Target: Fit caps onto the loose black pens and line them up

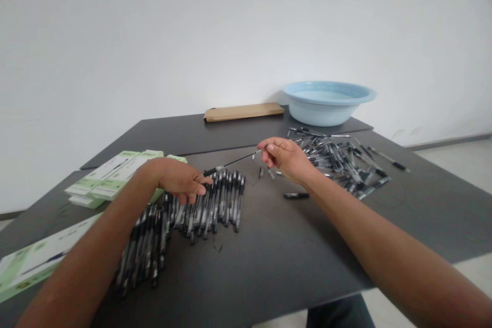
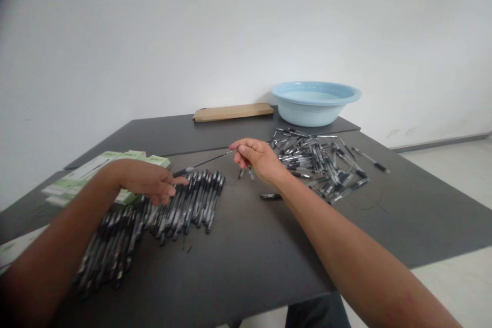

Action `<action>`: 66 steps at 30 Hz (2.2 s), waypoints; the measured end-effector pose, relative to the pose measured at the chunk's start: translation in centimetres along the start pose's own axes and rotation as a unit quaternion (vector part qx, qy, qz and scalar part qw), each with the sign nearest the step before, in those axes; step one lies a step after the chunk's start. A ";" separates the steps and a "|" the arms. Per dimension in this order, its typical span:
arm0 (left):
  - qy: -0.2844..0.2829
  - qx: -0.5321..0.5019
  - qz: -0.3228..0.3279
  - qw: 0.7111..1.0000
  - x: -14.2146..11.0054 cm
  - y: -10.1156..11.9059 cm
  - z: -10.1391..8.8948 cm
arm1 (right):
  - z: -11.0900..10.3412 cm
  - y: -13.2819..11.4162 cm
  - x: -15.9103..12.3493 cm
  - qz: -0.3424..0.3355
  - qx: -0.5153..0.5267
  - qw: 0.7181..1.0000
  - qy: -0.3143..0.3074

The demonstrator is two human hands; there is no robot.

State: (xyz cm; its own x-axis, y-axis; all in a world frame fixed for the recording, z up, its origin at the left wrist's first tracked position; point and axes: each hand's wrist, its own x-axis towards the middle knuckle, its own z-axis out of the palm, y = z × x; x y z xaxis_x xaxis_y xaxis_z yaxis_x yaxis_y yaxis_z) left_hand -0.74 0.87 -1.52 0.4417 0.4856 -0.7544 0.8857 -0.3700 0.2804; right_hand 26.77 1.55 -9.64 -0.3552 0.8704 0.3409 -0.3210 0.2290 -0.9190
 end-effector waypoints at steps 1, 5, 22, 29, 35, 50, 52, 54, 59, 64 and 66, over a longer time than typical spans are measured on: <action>0.000 0.002 0.002 1.000 0.0 0.0 0.0 | 0.0 0.0 0.0 0.001 -0.001 1.000 -0.001; -0.003 0.006 -0.001 1.000 0.0 0.0 -0.1 | 0.3 -0.3 -0.2 0.004 0.001 1.000 -0.013; -0.001 -0.012 0.004 1.000 -0.2 0.5 -0.1 | 1.2 -0.8 -0.1 -0.042 -0.047 0.998 0.025; -0.001 -0.029 0.011 1.000 -0.1 0.4 -0.1 | 1.3 -0.8 -0.3 -0.047 -0.036 0.998 0.010; -0.008 -0.025 0.020 0.999 0.2 0.2 0.0 | 1.5 -0.8 -0.4 -0.038 -0.086 0.995 0.016; -0.012 0.006 0.007 1.000 0.3 0.5 0.0 | 1.9 -0.9 -0.5 -0.033 -0.119 0.992 0.000; -0.019 0.011 0.001 1.000 0.3 0.6 0.1 | 2.1 -0.8 -0.5 -0.031 -0.109 0.994 -0.006; -0.022 0.016 -0.003 1.000 0.4 0.7 0.1 | 2.2 -0.7 -0.6 -0.030 -0.097 0.995 -0.013; -0.019 -0.003 0.002 1.000 0.8 0.3 0.3 | 2.7 -0.6 -0.8 -0.021 -0.085 0.996 -0.028; -0.022 -0.005 -0.006 1.000 1.0 0.2 0.3 | 3.0 -0.4 -0.9 -0.018 -0.072 0.996 -0.044; -0.023 0.004 -0.008 1.000 1.0 0.3 0.4 | 3.0 -0.3 -0.9 -0.014 -0.069 0.996 -0.050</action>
State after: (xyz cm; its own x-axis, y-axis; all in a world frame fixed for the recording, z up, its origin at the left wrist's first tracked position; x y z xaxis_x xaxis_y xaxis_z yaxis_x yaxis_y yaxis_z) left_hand -0.12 0.98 -2.41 0.4209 0.4539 -0.7854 0.8910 -0.3694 0.2641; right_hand 24.55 -0.68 -9.05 -0.4354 0.8170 0.3780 -0.2111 0.3155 -0.9251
